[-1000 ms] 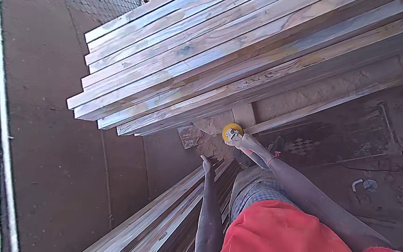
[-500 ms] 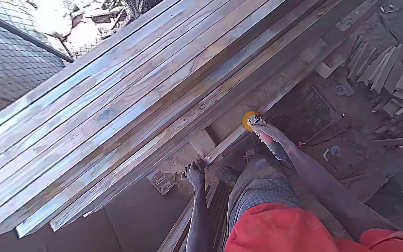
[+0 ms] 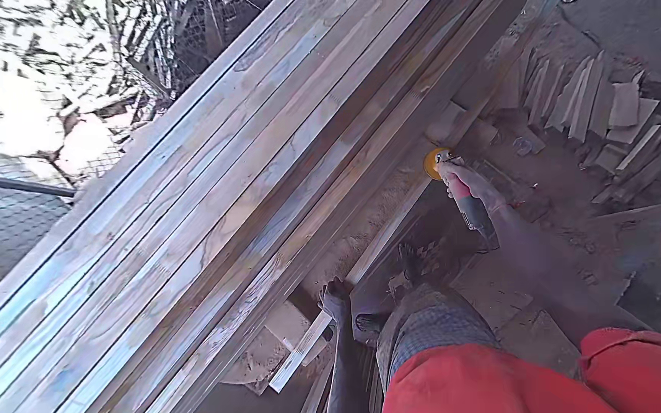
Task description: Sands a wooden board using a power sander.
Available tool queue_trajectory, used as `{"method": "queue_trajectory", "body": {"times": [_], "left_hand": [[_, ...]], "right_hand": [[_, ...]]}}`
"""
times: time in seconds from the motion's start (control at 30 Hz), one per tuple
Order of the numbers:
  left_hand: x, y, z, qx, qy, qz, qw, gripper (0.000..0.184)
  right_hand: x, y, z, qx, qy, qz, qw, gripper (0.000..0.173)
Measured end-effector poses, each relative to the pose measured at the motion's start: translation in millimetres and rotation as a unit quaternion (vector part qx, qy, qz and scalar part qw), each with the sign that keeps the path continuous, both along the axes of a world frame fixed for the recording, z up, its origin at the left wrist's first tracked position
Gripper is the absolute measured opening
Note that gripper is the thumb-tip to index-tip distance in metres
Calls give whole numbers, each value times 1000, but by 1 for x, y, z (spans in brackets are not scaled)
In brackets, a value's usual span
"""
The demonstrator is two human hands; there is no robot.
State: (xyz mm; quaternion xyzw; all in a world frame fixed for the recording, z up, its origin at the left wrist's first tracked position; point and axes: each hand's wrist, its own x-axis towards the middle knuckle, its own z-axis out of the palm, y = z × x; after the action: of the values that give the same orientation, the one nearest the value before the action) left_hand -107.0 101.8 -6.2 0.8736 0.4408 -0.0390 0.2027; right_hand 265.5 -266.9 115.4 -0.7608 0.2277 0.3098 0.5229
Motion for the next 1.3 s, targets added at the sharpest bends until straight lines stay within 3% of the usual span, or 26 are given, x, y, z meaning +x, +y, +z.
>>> {"method": "queue_trajectory", "body": {"times": [0.13, 0.27, 0.5, 0.67, 0.73, 0.83, 1.0, 1.13, 1.23, 1.3], "left_hand": [[23, -12, 0, 12, 49, 58, 997, 52], [18, -15, -8, 38, 64, 51, 996, 52], [17, -17, -6, 71, 41, 51, 995, 47], [-2, -6, -14, 81, 15, 47, 995, 46], [-29, 5, -20, 87, -1, 52, 995, 45], [-80, 29, -20, 77, -8, 49, 996, 45], [-125, 43, -7, 87, 13, 17, 996, 45], [-52, 0, -1, 68, -40, 10, 997, 50], [56, -62, 9, 53, -53, -12, 997, 47], [138, -108, 15, 21, -56, -46, 997, 45]], "right_hand": [[67, -36, 3, -14, -39, -78, 996, 62], [59, -34, 13, -20, -49, -70, 996, 71], [-73, 78, 20, 6, 26, 191, 981, 52], [-139, 148, 13, -77, 17, 423, 903, 72], [-148, 149, 9, -82, 16, 419, 904, 72], [-122, 119, 1, -61, 25, 362, 930, 67], [-47, 37, 8, 2, 22, 161, 987, 58], [29, -7, 42, 8, 4, 76, 997, 52], [109, -56, 2, 24, 1, 38, 999, 59], [151, -80, 5, 20, -5, 7, 1000, 62]]}}
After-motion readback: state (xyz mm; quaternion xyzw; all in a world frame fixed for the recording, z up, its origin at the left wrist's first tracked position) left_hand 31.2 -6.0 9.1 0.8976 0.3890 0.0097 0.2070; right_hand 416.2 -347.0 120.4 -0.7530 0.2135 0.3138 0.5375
